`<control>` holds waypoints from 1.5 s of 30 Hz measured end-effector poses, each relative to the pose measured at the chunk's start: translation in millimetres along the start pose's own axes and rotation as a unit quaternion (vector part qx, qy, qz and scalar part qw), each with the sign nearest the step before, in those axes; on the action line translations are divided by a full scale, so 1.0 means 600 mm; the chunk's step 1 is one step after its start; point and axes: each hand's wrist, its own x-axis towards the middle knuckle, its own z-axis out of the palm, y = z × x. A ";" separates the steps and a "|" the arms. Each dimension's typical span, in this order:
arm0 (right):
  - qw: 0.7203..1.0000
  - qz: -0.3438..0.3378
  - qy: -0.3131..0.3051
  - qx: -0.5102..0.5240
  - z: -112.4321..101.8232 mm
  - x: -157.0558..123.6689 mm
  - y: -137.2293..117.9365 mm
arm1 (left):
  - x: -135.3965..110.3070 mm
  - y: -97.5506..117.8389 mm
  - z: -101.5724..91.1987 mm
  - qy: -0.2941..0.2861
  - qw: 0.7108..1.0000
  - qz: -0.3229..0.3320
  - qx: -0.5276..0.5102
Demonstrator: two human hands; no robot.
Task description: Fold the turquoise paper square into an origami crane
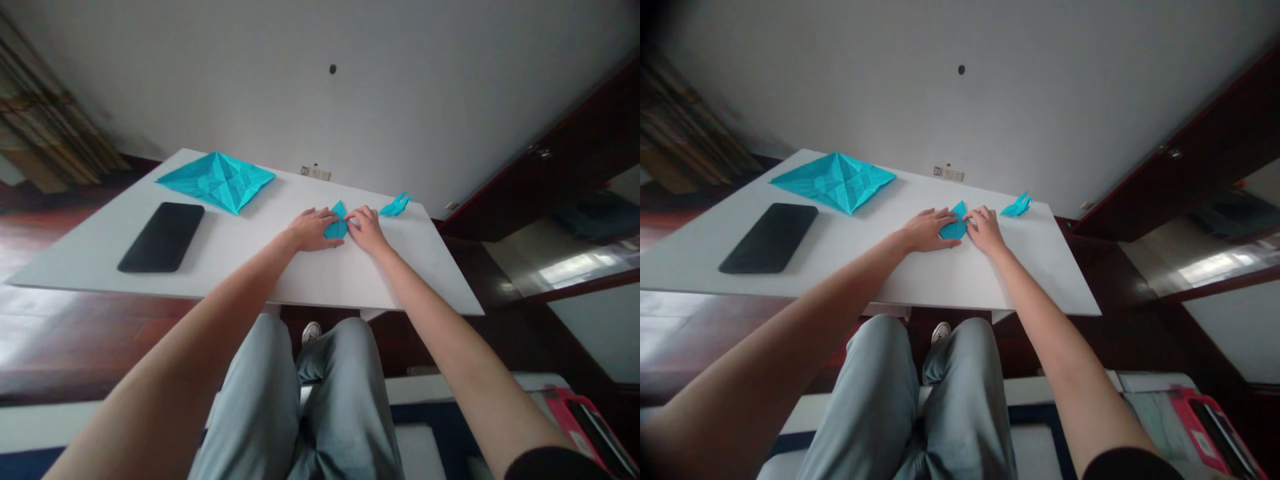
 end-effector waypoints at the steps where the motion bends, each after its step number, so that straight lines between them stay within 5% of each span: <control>1: 1.000 -0.021 -0.009 -0.006 -0.005 -0.025 -0.015 | -0.019 0.006 0.002 -0.003 1.000 0.004 -0.001; 6: 0.998 -0.039 -0.054 0.011 -0.023 -0.141 -0.081 | -0.114 0.041 0.017 0.038 0.997 -0.068 -0.012; 11: 0.997 -0.001 -0.080 0.001 -0.029 -0.181 -0.121 | -0.166 0.062 0.025 0.079 0.984 -0.158 -0.020; 20: 0.993 0.020 -0.112 -0.033 -0.034 -0.172 -0.148 | -0.165 0.058 0.037 0.159 0.976 -0.098 -0.108; 38: 0.997 -0.019 -0.067 -0.025 -0.014 -0.172 -0.133 | -0.164 0.074 0.050 0.029 0.997 -0.063 -0.014; 45: 0.999 -0.030 -0.030 0.014 0.006 -0.169 -0.093 | -0.169 0.093 0.046 0.049 0.995 -0.091 0.013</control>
